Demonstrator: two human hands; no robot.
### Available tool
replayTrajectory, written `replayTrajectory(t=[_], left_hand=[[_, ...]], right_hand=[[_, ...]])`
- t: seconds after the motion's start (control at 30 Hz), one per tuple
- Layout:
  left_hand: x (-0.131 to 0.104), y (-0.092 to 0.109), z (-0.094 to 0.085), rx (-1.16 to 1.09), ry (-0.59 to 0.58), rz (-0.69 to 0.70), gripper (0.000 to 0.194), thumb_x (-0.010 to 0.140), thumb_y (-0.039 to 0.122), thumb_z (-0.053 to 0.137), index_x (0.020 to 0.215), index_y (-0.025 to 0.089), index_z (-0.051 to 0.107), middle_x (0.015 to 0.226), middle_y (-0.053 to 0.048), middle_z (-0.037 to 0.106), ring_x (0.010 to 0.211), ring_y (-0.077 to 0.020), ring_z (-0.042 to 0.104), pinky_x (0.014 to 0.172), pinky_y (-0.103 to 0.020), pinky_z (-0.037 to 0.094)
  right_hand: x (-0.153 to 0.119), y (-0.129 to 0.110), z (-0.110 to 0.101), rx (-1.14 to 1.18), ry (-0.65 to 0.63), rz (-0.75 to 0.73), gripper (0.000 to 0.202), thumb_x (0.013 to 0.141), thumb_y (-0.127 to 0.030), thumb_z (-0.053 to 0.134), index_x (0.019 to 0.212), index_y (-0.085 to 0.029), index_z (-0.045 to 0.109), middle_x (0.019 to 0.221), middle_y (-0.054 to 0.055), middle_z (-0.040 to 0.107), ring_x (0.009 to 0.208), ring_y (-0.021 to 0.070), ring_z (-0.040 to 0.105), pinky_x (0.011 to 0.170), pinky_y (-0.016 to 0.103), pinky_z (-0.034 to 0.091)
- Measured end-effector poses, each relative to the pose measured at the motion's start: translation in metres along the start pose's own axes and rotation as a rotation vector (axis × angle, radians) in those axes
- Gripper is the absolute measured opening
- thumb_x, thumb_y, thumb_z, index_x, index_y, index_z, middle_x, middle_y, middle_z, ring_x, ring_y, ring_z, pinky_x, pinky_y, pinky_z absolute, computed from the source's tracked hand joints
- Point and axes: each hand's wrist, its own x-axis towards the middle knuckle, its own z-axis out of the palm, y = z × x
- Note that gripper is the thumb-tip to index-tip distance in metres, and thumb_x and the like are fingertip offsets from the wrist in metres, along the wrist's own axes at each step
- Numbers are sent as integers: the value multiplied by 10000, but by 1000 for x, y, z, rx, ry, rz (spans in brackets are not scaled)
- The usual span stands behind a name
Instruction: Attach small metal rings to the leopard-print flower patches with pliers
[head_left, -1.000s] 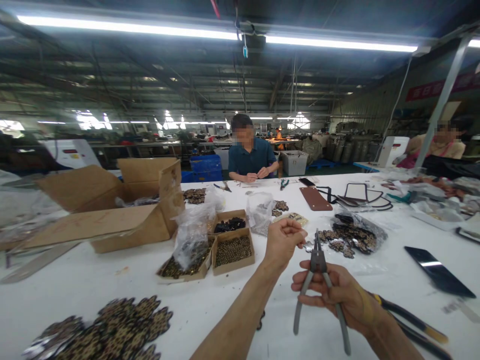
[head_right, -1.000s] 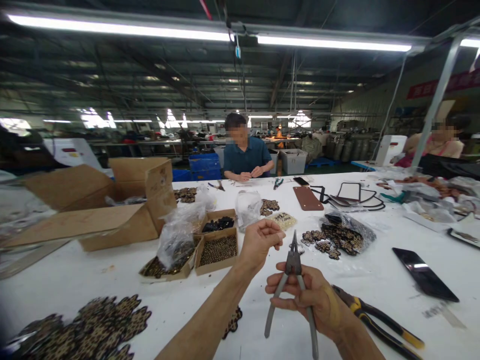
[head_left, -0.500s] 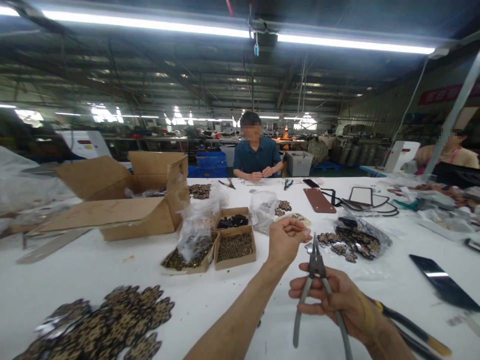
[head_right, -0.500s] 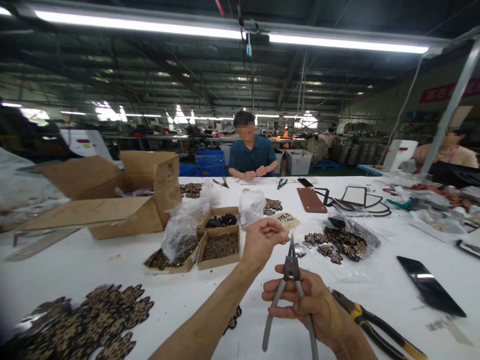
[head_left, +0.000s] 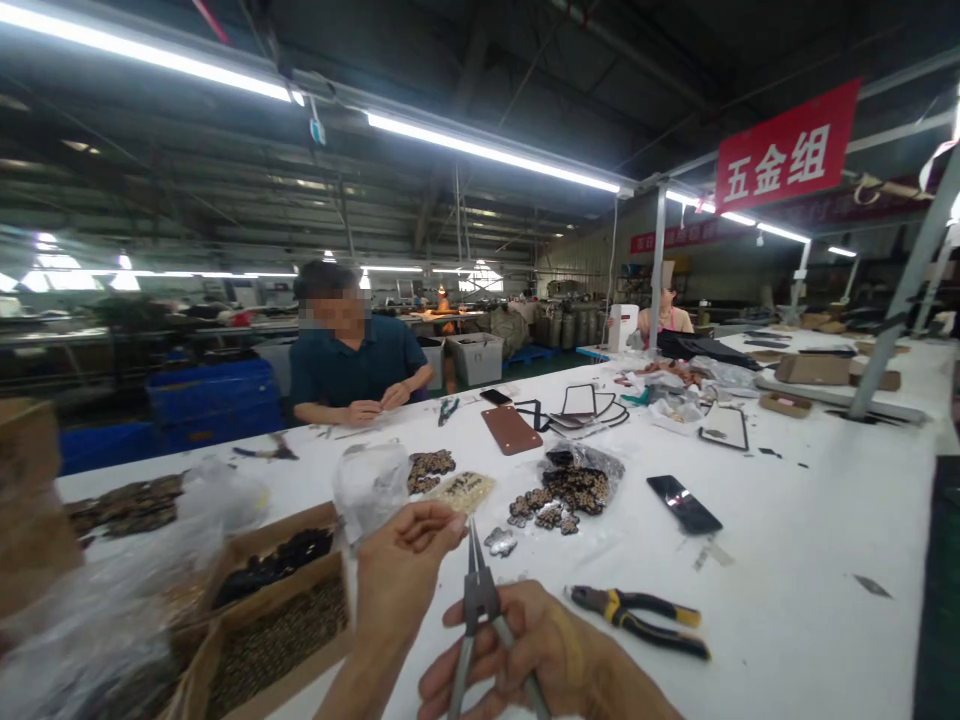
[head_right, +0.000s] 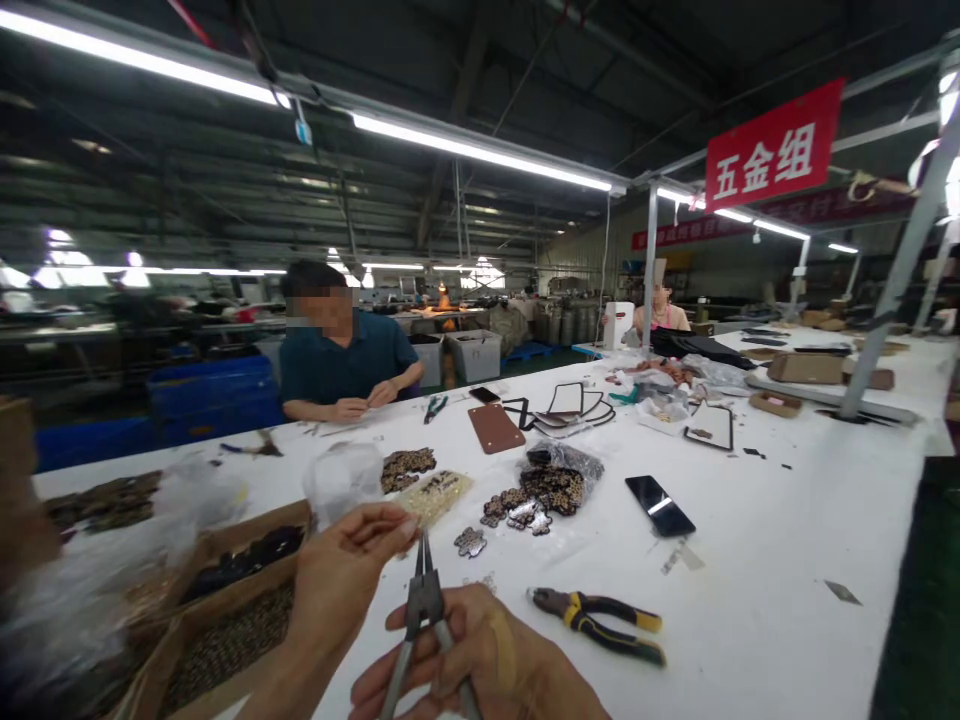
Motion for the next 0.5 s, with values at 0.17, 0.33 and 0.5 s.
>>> replayTrajectory(t=[0.17,0.33,0.5], left_hand=[[0,0,4,41,6,16,335,637,317,858,871,153,684,791,-34,740,735,-184,709,684,-275,591],[0,-3,6,49,3,26,334,641,332,854,870,154,687,796,-44,746,737,-194,716,705,-301,611],[-2,-2,8,17,21,14,338,632,312,861,868,154,678,784,-37,743,741,-192,720,709,-296,612]], right_hand=[[0,1,-1,15,-29,17,688,537,-73,777,1202,-143,618,1154,221,727,1140,432,649,982,721,357],[0,4,-4,-9,-50,6,681,550,-69,762,1209,-142,608,1189,220,712,1152,422,647,969,677,402],[-1,6,-5,-14,-48,11,692,551,-89,761,1223,-138,601,1202,230,707,1154,425,644,968,666,411]])
